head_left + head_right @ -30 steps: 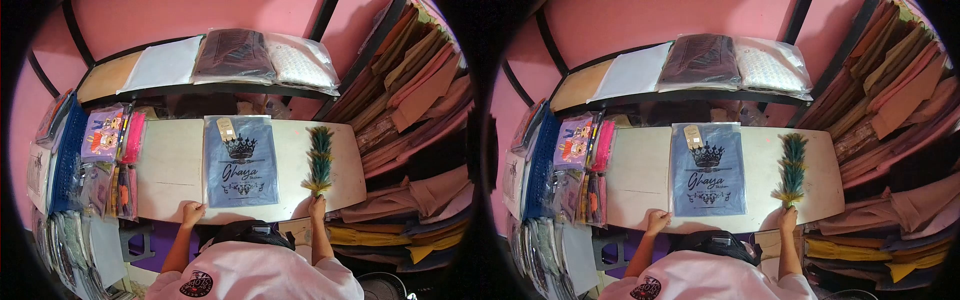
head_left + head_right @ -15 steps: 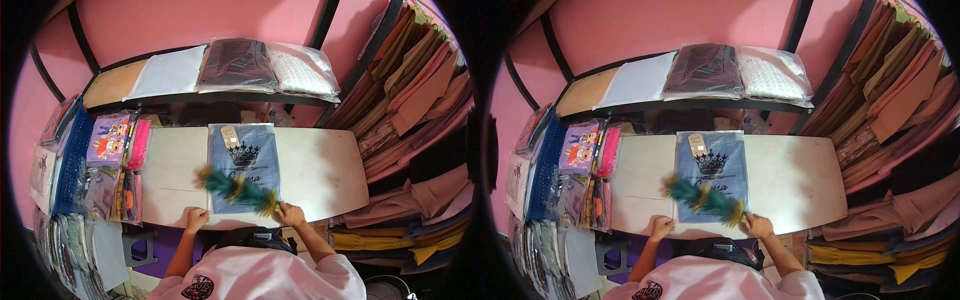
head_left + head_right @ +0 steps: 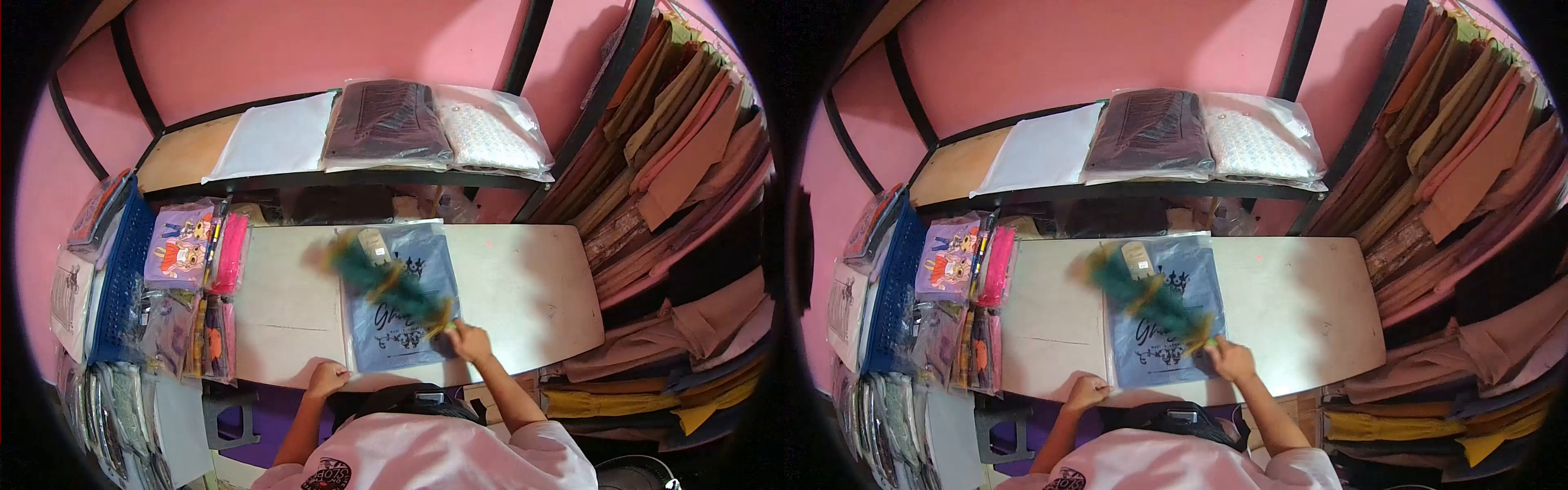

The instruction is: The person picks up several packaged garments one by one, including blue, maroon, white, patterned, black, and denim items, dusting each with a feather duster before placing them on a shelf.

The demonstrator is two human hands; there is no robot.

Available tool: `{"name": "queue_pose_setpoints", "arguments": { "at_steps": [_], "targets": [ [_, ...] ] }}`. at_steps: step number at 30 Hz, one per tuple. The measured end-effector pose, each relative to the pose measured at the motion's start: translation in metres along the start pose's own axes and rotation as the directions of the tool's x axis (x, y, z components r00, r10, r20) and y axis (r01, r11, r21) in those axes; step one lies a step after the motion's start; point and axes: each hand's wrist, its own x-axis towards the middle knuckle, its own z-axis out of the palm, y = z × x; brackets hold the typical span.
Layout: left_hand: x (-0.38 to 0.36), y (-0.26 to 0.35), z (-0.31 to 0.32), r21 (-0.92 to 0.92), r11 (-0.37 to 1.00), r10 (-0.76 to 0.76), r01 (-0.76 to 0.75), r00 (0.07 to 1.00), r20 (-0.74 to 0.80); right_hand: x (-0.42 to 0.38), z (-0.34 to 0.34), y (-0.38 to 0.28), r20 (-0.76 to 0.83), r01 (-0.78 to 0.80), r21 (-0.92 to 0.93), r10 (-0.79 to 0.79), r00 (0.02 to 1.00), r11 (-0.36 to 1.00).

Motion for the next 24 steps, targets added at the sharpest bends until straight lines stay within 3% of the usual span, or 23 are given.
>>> {"name": "queue_pose_setpoints", "arguments": {
  "at_steps": [1, 5, 7, 9, 10, 12, 13, 14, 15, 17, 18, 19, 20, 24],
  "targets": [
    [0.001, 0.001, -0.001, 0.002, 1.000, 0.002, -0.002, 1.000, 0.001, 0.001, 0.007, -0.006, 0.066, 0.129, -0.056, -0.125, 0.990, 0.990],
    [0.009, -0.008, 0.000, 0.075, 0.997, 0.017, -0.022, 0.997, 0.069, 0.020, 0.016, -0.017, 0.097, 0.158, -0.154, -0.145, 0.985, 0.975],
    [0.014, -0.011, -0.003, 0.062, 0.998, 0.020, -0.026, 0.996, 0.092, 0.033, 0.018, 0.000, -0.059, -0.120, -0.149, 0.112, 0.992, 0.982],
    [0.019, 0.007, -0.016, 0.086, 0.996, 0.015, -0.036, 0.972, 0.233, 0.039, 0.009, 0.018, -0.168, -0.399, -0.067, 0.383, 0.908, 0.915],
    [0.027, 0.021, -0.022, 0.090, 0.995, 0.015, -0.036, 0.972, 0.233, 0.037, 0.009, 0.034, -0.211, -0.515, -0.018, 0.500, 0.840, 0.857],
    [0.047, 0.057, -0.029, 0.179, 0.977, -0.119, 0.113, 0.993, 0.024, 0.024, -0.003, 0.055, -0.265, -0.640, 0.144, 0.652, 0.710, 0.755],
    [0.063, 0.051, -0.020, -0.093, 0.995, 0.016, -0.028, 0.992, -0.129, 0.014, 0.000, 0.077, -0.257, -0.588, 0.277, 0.648, 0.717, 0.760],
    [0.083, 0.043, -0.010, -0.333, 0.920, 0.102, -0.207, 0.946, -0.306, 0.001, -0.001, 0.088, -0.252, -0.534, 0.383, 0.642, 0.724, 0.753],
    [0.094, 0.046, -0.006, -0.334, 0.919, 0.103, -0.208, 0.947, -0.306, -0.011, 0.005, 0.100, -0.301, -0.464, 0.453, 0.620, 0.724, 0.761],
    [0.117, 0.058, -0.005, -0.234, 0.972, -0.131, 0.021, 0.874, -0.468, -0.026, 0.022, 0.126, -0.272, -0.378, 0.604, 0.627, 0.730, 0.702],
    [0.125, 0.057, -0.004, -0.236, 0.971, -0.130, 0.018, 0.875, -0.467, -0.030, 0.019, 0.125, -0.275, -0.378, 0.602, 0.627, 0.729, 0.704],
    [0.132, 0.058, -0.003, -0.560, 0.826, -0.145, -0.062, 0.937, -0.317, -0.037, 0.016, 0.124, -0.158, -0.343, 0.758, 0.667, 0.728, 0.554],
    [0.138, 0.059, -0.002, -0.817, 0.572, -0.098, -0.080, 0.981, -0.165, -0.039, 0.003, 0.113, -0.033, -0.306, 0.876, 0.680, 0.732, 0.372],
    [0.129, 0.121, -0.042, -0.875, 0.475, -0.083, -0.098, 0.984, -0.155, -0.037, 0.014, 0.129, 0.004, -0.309, 0.888, 0.668, 0.744, 0.339]
  ]
}}
